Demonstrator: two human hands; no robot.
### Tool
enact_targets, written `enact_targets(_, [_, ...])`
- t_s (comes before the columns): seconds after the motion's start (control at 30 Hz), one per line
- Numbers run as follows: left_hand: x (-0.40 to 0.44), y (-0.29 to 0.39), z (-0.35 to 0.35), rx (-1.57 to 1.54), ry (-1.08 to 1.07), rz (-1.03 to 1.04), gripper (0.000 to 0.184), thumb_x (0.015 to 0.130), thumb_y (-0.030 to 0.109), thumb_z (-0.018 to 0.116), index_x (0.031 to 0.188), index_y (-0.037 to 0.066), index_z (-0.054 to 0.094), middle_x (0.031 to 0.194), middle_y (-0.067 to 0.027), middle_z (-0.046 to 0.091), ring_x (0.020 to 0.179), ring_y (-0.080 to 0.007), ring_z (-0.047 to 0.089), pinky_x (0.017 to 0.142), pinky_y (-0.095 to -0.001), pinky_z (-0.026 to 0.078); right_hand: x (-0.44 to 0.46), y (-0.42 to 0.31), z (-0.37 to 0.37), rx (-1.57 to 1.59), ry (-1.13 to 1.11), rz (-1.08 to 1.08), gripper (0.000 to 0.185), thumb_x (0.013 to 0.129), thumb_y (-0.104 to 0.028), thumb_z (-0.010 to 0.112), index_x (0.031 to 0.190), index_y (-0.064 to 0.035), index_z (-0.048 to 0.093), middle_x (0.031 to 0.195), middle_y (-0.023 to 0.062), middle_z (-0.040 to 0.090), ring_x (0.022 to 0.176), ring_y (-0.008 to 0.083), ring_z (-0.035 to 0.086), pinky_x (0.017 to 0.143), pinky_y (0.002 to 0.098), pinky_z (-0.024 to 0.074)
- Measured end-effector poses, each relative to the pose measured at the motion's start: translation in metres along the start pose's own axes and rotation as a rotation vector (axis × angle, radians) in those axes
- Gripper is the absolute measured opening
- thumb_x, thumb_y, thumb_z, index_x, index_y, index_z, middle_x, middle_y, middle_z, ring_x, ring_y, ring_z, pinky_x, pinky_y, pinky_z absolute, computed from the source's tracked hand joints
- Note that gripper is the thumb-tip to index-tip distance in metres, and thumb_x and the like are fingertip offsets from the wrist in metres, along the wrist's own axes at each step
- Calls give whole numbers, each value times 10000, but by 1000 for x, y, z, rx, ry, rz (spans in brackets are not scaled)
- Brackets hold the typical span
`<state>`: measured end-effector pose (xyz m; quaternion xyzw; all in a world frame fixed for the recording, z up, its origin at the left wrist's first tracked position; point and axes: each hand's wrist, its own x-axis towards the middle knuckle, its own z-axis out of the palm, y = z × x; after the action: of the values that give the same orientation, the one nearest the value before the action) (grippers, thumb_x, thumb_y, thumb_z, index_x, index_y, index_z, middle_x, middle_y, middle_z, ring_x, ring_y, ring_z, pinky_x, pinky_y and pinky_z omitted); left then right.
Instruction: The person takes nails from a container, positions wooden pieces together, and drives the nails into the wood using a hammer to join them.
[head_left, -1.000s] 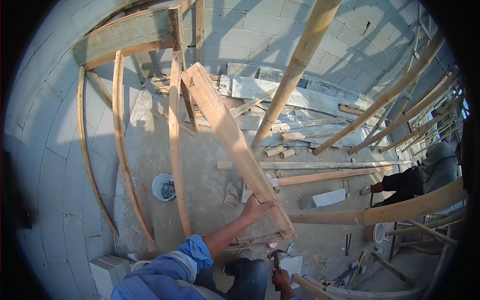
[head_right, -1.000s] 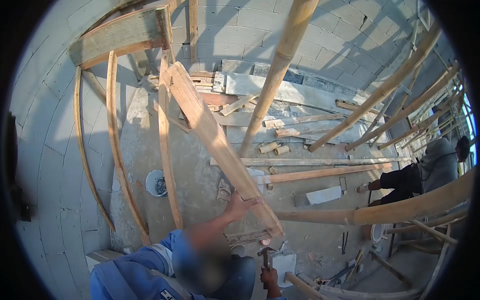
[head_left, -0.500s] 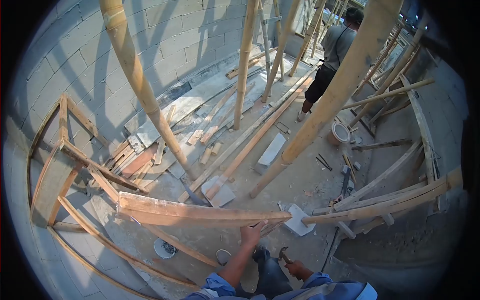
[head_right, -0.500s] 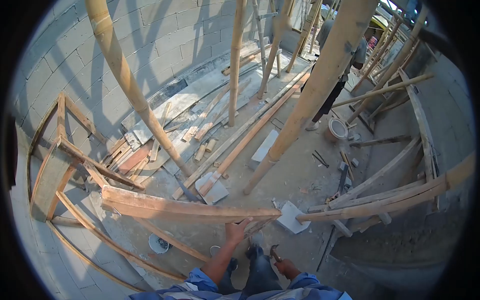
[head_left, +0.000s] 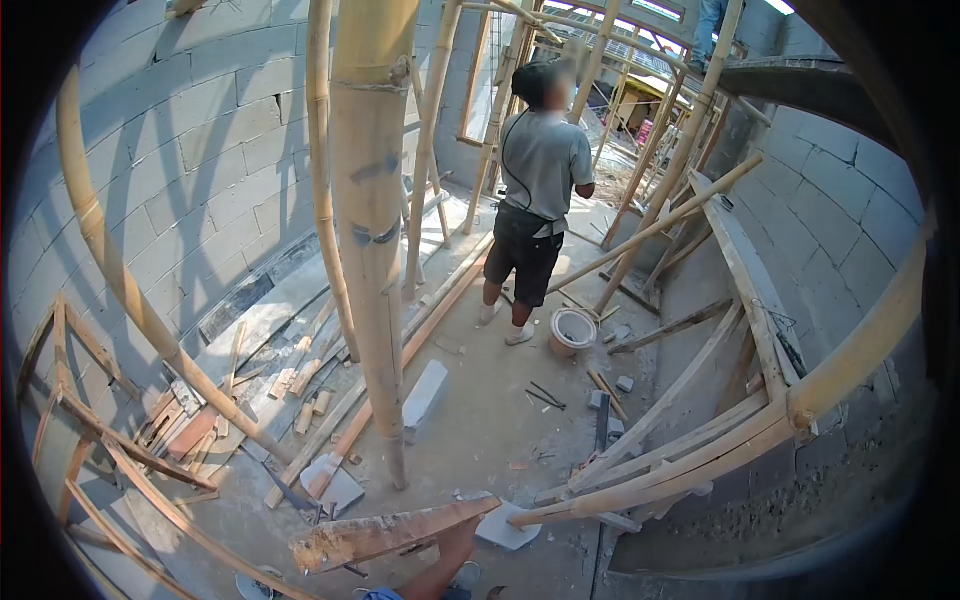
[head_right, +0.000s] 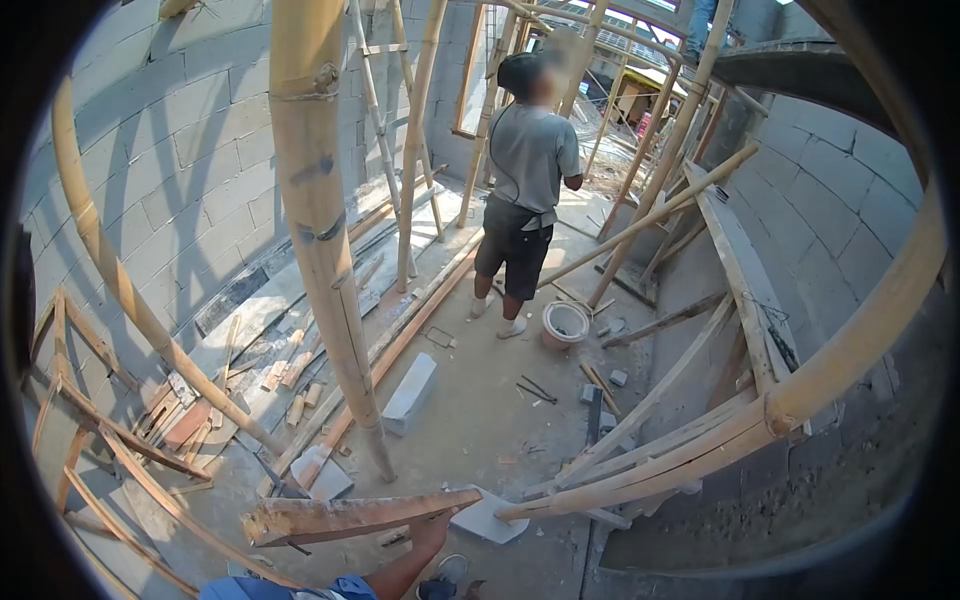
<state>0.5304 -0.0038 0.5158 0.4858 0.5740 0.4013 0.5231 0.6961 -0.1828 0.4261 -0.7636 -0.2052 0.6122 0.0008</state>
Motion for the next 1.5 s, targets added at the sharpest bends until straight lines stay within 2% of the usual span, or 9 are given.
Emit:
enact_targets(0.23, [59, 47, 98, 98, -23, 32, 484, 870, 408, 803, 1167, 31, 742, 1198, -167, 738, 1185, -343, 660, 1053, -437, 473, -36, -110, -117, 92, 111, -212, 547, 908, -552, 733, 818, -13, 702, 703, 98, 656, 626, 214, 655, 584, 393, 519])
enact_targets(0.57, [203, 83, 197, -15, 121, 101, 512, 856, 324, 839, 1183, -38, 684, 1171, -190, 733, 1118, -304, 693, 1009, -408, 511, -46, -182, -188, 201, 149, -320, 539, 913, -540, 729, 822, -10, 701, 701, 105, 658, 630, 214, 662, 582, 393, 522])
enact_targets(0.67, [262, 88, 226, -32, 141, 61, 579, 871, 404, 810, 1273, 9, 679, 1299, -213, 691, 1242, -347, 632, 1086, -439, 450, -33, -209, -215, 216, 159, -297, 536, 914, -536, 728, 823, -9, 700, 701, 107, 659, 631, 214, 664, 582, 393, 523])
enact_targets(0.87, [405, 139, 228, 1, 185, -18, 539, 885, 376, 802, 1248, 1, 667, 1243, -206, 702, 1212, -342, 643, 1050, -436, 477, -11, -273, -257, 227, 162, -175, 531, 918, -529, 727, 826, -7, 699, 700, 112, 660, 633, 214, 668, 580, 392, 525])
enact_targets(0.97, [505, 127, 232, -32, 389, 97, 543, 863, 316, 831, 1258, -9, 648, 1221, -194, 703, 1176, -321, 662, 1034, -428, 490, -13, -321, -284, 227, 160, -80, 528, 919, -525, 726, 827, -6, 698, 699, 114, 661, 634, 214, 670, 580, 392, 526])
enact_targets(1.07, [576, 174, 207, 31, 361, -43, 548, 844, 233, 848, 1276, -21, 626, 1239, -183, 691, 1175, -299, 660, 1041, -423, 487, -26, -356, -314, 219, 167, 23, 525, 921, -522, 725, 828, -5, 698, 698, 116, 661, 635, 214, 672, 579, 392, 527])
enact_targets(1.17, [635, 212, 197, -19, 407, 68, 598, 817, 295, 880, 1247, -44, 638, 1192, -204, 704, 1146, -332, 662, 1038, -425, 477, -38, -393, -355, 192, 188, 82, 523, 922, -518, 724, 829, -4, 697, 698, 118, 662, 636, 214, 674, 579, 392, 528])
enact_targets(1.27, [683, 215, 191, 50, 359, 58, 556, 835, 204, 845, 1292, -18, 619, 1260, -168, 685, 1189, -286, 652, 1035, -411, 493, 2, -409, -389, 241, 199, 127, 498, 922, -512, 745, 851, -27, 652, 677, 74, 605, 567, 196, 610, 534, 382, 490])
enact_targets(1.5, [725, 271, 174, 149, 279, -7, 543, 844, 285, 845, 1247, -29, 661, 1212, -184, 715, 1142, -308, 677, 1000, -413, 505, 49, -526, -467, 235, 278, -68, 476, 942, -468, 740, 864, -16, 612, 666, 53, 577, 544, 177, 584, 506, 367, 484])
